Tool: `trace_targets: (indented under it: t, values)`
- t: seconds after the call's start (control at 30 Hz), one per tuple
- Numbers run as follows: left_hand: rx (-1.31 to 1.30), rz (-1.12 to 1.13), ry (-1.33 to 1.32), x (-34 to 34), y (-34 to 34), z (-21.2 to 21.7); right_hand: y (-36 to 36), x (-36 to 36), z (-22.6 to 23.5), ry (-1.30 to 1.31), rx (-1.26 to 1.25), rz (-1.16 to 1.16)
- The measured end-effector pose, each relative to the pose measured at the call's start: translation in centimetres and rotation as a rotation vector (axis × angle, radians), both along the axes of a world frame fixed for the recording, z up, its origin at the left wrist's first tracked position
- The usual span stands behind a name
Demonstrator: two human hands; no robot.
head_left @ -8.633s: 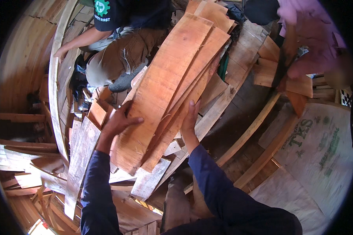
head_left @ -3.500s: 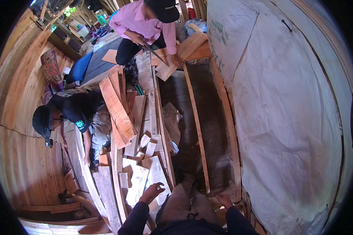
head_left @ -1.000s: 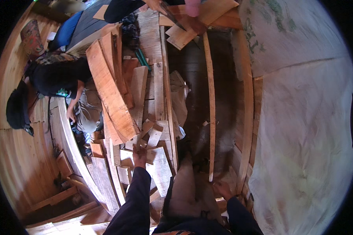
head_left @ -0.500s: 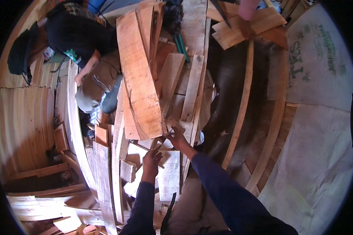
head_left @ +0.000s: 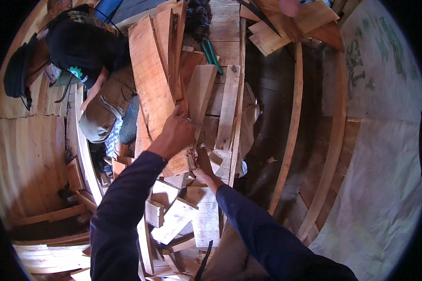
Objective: The person assembles a wooden structure by fitting planks into a frame and securing them with a hammer. They also sort through a pile of wooden scraps to select appropriate pieces for the assembly.
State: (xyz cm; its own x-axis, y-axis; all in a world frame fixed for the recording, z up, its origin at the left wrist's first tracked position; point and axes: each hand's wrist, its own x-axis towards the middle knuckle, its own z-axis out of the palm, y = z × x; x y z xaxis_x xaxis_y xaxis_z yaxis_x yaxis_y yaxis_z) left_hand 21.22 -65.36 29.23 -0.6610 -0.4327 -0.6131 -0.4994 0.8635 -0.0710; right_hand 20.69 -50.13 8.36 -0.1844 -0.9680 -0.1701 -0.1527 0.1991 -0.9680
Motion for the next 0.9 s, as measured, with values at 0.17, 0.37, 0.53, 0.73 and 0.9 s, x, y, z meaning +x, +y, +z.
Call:
trace_targets:
  t: [0.17, 0.37, 0.53, 0.73, 0.9]
  values:
    - [-0.336, -0.282, 0.098, 1.5, -2.1, -5.8, 1.1, -0.4, 2.8, -0.024, 0.085, -0.079]
    - [-0.452, -0.405, -0.089, 1.9, -8.5, -11.2, 1.0, -0.7, -0.3, -0.155, -0.088, -0.272]
    - [-0.367, -0.39, -0.25, -0.7, -6.3, -10.7, 2.0, -4.9, 4.0, -0.075, 0.039, -0.182]
    - [-0.216, -0.349, -0.379, 1.1, -6.0, -9.2, 2.4, -12.0, 10.0, 0.166, 0.062, -0.154]
    - [-0.267, -0.356, -0.162, 3.3, -6.8, -10.0, 3.7, -15.9, 11.9, 0.078, -0.003, -0.096]
